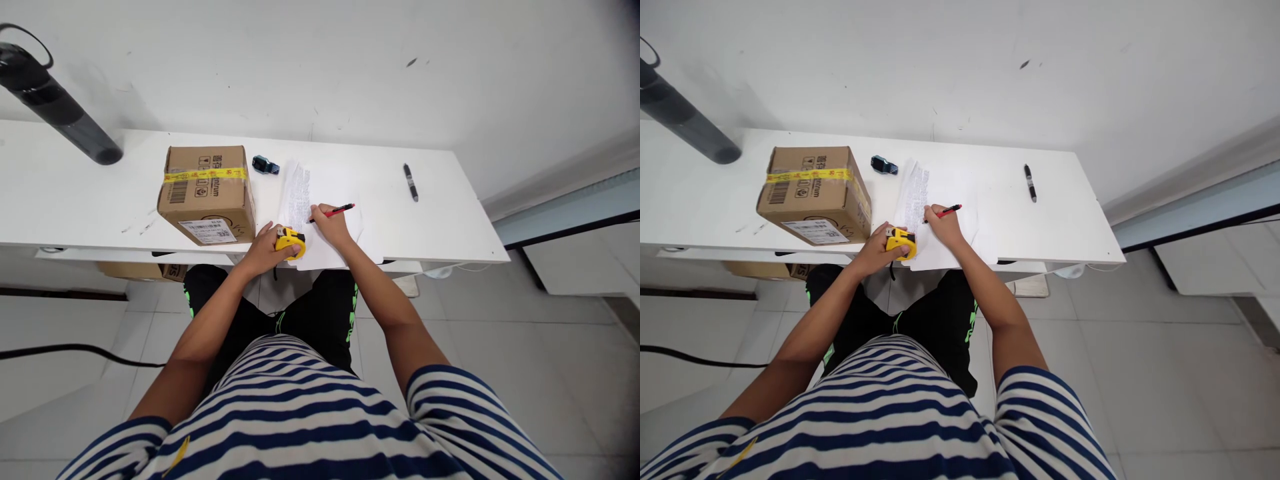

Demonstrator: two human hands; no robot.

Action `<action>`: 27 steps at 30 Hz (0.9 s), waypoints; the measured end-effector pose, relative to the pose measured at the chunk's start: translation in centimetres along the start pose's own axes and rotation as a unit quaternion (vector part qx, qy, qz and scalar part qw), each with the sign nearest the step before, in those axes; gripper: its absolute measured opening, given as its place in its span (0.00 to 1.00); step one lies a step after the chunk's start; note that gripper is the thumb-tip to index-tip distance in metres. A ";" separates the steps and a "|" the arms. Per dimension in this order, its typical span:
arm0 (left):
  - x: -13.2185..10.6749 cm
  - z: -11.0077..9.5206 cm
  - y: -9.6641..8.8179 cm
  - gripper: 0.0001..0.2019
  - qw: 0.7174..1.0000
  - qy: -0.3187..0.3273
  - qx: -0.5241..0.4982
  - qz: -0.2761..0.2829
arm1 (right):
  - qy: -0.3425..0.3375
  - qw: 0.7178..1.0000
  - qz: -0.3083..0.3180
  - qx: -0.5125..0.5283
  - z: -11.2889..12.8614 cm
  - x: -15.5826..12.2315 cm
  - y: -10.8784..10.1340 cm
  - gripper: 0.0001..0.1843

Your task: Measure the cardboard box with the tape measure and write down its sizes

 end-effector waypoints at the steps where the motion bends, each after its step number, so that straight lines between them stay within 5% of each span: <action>1: 0.0 0.0 0.0 0.24 1.000 -0.001 0.000 0.000 | 0.000 1.000 -0.005 0.001 0.0 0.0 -0.1 0.21; 27: 0.0 0.1 0.1 0.24 1.000 -0.002 0.003 -0.005 | 0.002 1.000 -0.014 -0.005 -0.1 -0.1 -0.3 0.20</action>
Point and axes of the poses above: each hand's wrist, its own x-axis towards the middle knuckle, its own y-axis out of the palm, z = x × y, the point moved 6 cm from there along x, towards the middle knuckle, and after that the axes turned 5 degrees about z, right-handed, at the moved point
